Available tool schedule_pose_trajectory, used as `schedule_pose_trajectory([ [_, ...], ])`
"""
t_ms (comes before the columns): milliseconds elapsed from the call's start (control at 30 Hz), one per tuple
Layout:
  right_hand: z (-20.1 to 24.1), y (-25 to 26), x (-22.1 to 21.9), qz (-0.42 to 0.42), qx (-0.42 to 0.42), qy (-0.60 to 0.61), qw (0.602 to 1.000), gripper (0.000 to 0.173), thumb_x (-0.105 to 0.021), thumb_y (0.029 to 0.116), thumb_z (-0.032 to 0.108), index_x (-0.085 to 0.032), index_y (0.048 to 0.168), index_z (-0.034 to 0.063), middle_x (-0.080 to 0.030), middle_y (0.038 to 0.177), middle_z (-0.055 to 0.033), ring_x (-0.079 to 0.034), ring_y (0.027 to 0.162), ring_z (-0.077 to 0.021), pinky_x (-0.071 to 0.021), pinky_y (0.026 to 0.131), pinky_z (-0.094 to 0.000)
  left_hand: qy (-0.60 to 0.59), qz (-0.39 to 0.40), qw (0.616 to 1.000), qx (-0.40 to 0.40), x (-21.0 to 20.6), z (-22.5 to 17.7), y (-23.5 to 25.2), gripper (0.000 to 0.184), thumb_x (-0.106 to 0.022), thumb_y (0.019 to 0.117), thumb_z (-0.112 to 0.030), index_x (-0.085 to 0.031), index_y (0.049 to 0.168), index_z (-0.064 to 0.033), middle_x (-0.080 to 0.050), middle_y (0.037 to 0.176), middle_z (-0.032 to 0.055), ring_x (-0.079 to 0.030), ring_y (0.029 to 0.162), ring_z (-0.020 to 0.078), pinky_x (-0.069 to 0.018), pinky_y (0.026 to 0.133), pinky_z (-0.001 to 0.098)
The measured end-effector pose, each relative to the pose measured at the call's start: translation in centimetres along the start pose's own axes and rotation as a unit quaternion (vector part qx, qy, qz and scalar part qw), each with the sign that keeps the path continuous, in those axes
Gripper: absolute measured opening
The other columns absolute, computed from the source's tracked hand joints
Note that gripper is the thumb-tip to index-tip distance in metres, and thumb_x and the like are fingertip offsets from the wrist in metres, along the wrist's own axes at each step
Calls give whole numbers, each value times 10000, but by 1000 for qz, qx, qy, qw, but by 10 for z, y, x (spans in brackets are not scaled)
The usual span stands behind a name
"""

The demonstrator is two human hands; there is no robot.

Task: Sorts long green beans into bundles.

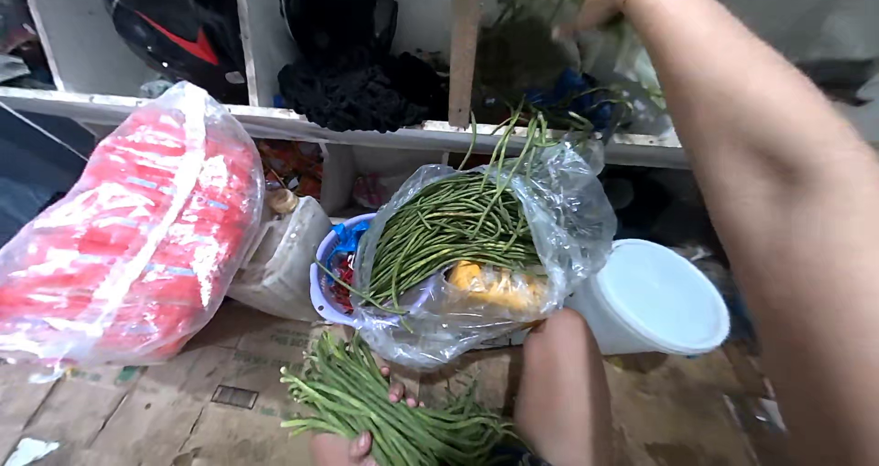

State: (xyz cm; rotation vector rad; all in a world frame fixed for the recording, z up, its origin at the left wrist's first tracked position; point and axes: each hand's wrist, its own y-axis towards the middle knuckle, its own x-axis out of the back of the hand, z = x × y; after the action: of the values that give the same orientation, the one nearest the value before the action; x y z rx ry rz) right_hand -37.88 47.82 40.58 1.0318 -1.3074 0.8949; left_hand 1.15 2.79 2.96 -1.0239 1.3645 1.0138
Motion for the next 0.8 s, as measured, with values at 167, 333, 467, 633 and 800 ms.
schedule_pose_trajectory([
  [167,65,-119,-47,-45,179,-17,983,490,-671,982,342,-602,1284,-37,-642,1156,-365,-609,1083,-605,-437,861,-805,8,-28,999,-27,-12,8,4,767,-900,691,-291,-592,1348,-41,-689,1113,171,-699,956,323,-577,859,522],
  [333,122,-164,-170,67,422,57,902,251,-626,999,229,-727,1163,68,-695,1157,-170,-668,1108,-367,-545,925,-600,13,-32,999,-20,-13,7,9,757,-909,667,-257,-602,1321,-30,-674,1159,205,-699,923,353,-584,816,548],
  [467,156,-130,-245,145,402,-10,904,551,-540,1033,488,-643,1310,22,-621,1335,-224,-581,1278,-407,-478,1029,-608,25,-24,999,-27,-20,10,8,736,-920,661,-277,-631,1286,-16,-690,1134,212,-707,902,357,-594,806,534],
  [633,167,-131,-275,155,361,-74,917,955,-716,795,715,-562,1355,-43,-590,1343,-287,-551,1275,-467,-394,1065,-668,35,-6,999,-22,-7,4,0,775,-917,675,-264,-589,1327,-4,-671,1169,242,-698,928,385,-584,815,552],
  [800,149,-220,-278,-36,483,-44,874,587,-751,904,277,-556,1323,-85,-639,1191,-295,-640,1094,-467,-517,952,-583,54,-37,996,-53,-18,4,-2,732,-918,679,-307,-622,1280,-11,-699,1079,201,-710,879,337,-600,801,509],
])
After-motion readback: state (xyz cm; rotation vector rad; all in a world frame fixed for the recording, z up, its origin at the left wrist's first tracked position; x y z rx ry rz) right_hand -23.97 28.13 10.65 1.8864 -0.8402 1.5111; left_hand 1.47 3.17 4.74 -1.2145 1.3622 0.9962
